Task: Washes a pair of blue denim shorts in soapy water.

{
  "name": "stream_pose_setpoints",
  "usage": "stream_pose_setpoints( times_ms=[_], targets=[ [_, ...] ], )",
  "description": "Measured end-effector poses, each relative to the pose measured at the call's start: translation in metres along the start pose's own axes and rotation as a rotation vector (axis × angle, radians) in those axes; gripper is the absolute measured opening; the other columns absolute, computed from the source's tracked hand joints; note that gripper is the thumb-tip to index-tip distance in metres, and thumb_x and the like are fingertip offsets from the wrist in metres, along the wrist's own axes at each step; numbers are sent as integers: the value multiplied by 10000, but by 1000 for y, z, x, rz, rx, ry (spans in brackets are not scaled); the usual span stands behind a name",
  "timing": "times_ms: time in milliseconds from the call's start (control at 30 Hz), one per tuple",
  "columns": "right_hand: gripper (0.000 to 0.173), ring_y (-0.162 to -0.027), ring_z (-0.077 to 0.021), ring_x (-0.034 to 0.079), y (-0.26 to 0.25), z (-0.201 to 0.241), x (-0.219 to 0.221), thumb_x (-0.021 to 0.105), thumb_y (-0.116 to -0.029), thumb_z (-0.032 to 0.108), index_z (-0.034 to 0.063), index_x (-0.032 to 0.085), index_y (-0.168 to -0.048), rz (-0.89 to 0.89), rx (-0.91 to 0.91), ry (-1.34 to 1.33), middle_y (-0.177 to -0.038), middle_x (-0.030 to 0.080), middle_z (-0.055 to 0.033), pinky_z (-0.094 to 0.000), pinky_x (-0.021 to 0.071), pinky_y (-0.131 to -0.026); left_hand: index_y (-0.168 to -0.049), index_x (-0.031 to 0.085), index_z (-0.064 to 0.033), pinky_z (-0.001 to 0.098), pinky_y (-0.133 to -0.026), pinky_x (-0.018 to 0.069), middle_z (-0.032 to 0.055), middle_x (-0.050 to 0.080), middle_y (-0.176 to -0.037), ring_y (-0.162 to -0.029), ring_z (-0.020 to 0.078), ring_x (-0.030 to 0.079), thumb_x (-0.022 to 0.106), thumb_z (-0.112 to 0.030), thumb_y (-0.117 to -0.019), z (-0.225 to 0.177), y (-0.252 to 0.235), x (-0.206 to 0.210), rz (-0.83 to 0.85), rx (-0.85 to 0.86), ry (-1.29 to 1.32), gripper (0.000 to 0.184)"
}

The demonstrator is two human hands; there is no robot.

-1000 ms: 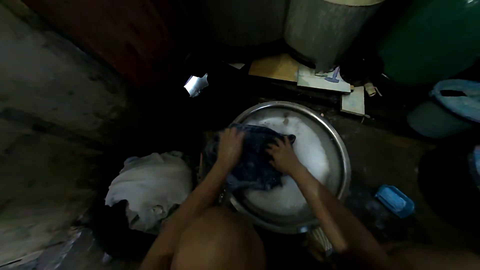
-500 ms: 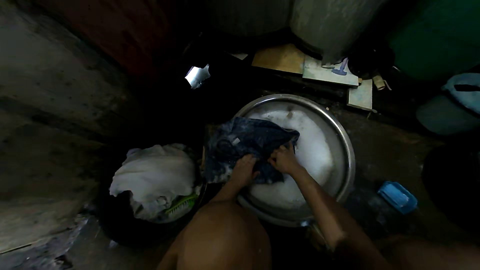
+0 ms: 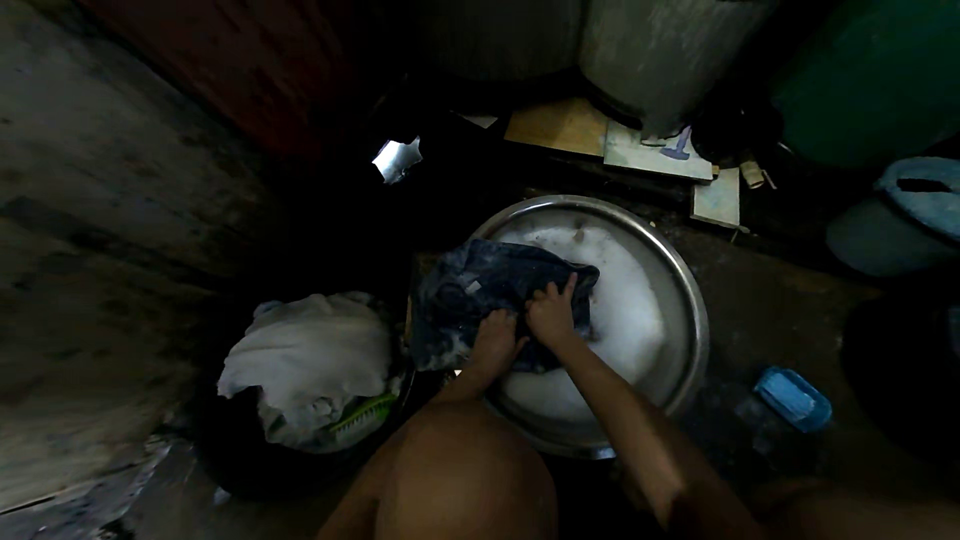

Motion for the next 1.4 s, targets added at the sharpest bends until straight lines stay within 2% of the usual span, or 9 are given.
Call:
stream_pose_setpoints(
  times_ms=[133, 467, 567, 667, 767, 1067, 1267, 1333, 1400],
  targets=[
    [329, -1462, -443, 363, -9, 13, -2, 445, -1029, 7, -54, 657, -1274, 48, -3, 52, -1397, 607, -210, -763, -27, -1174, -1427, 509, 40, 512, -1185, 334, 259, 482, -1482, -1420, 407, 426, 628, -371, -1001, -6, -6, -5, 8, -59, -25, 604],
    [351, -1486, -413, 334, -6, 5, 5, 414, -1050, 64, -9, 675, -1273, 53, 31, 49, -1468, 553, -181, -767, -26, -1170, -1399, 537, 33, 500, -1204, 303, 235, 563, -1415, -1401, 390, 459, 524, -210, -1044, -11, -14, -1, 31, -88, -25, 430],
    [346, -1512, -416, 283, -5, 7, 6, 423, -1035, 16, -27, 662, -1281, 72, -7, 70, -1492, 520, -200, -773, -43, -1168, -1385, 547, 27, 527, -1168, 357, 230, 594, -1377, -1347, 387, 519, 573, -175, -1008, -15, -11, -3, 70, -143, 37, 429],
    [342, -1533, -396, 252, 1, -1, 6, 496, -1032, 137, -7, 669, -1289, 51, -17, 43, -1517, 507, -170, -765, -46, -1174, -1384, 532, 14, 580, -1063, 461, 245, 606, -1344, -1265, 411, 587, 595, -195, -997, -16, -4, -9, 131, -198, 148, 444],
    [390, -1534, -390, 250, 16, -8, 3, 559, -1016, 279, 18, 683, -1277, 49, -21, -3, -1522, 509, -147, -765, -36, -1171, -1354, 549, 26, 586, -1029, 489, 255, 607, -1324, -1228, 411, 609, 593, -234, -1018, -15, 4, -9, 199, -156, 258, 427],
    [303, -1531, -374, 236, 40, -17, 0, 662, -955, 292, 39, 752, -1096, 120, -80, -101, -1520, 486, -142, -773, -56, -1151, -1289, 593, 37, 566, -1029, 490, 246, 625, -1282, -1203, 389, 617, 638, -209, -1004, -33, 36, -18, 320, -12, 255, 379],
    [322, -1539, -386, 223, 39, -8, 14, 654, -975, 293, 48, 739, -1166, 203, -165, -56, -1535, 468, -162, -793, -50, -1144, -1293, 596, 36, 574, -1042, 471, 248, 621, -1293, -1212, 393, 610, 607, -197, -1027, -30, 42, -6, 423, 42, 189, 354],
    [305, -1519, -394, 276, 38, -16, 4, 625, -1008, 285, 65, 740, -1186, 169, -240, -150, -1513, 490, -186, -731, 20, -1200, -1278, 637, 6, 580, -1055, 462, 224, 635, -1304, -1230, 381, 609, 575, -233, -1049, -33, 45, -14, 409, 113, 129, 337],
    [288, -1424, -365, 436, 32, -38, -19, 601, -1029, 274, 84, 748, -1188, -7, -266, -348, -1447, 553, -194, -552, 279, -1218, -1291, 654, -19, 560, -1106, 424, 206, 620, -1344, -1289, 371, 570, 523, -278, -1073, -35, 45, -47, 260, 178, 71, 362]
  ],
)
Point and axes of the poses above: each hand's wrist, its own y-axis away from the middle knuckle, its own x-axis out of the palm, z = x × y, the point moved 6 cm from there along -y, towards the middle knuckle
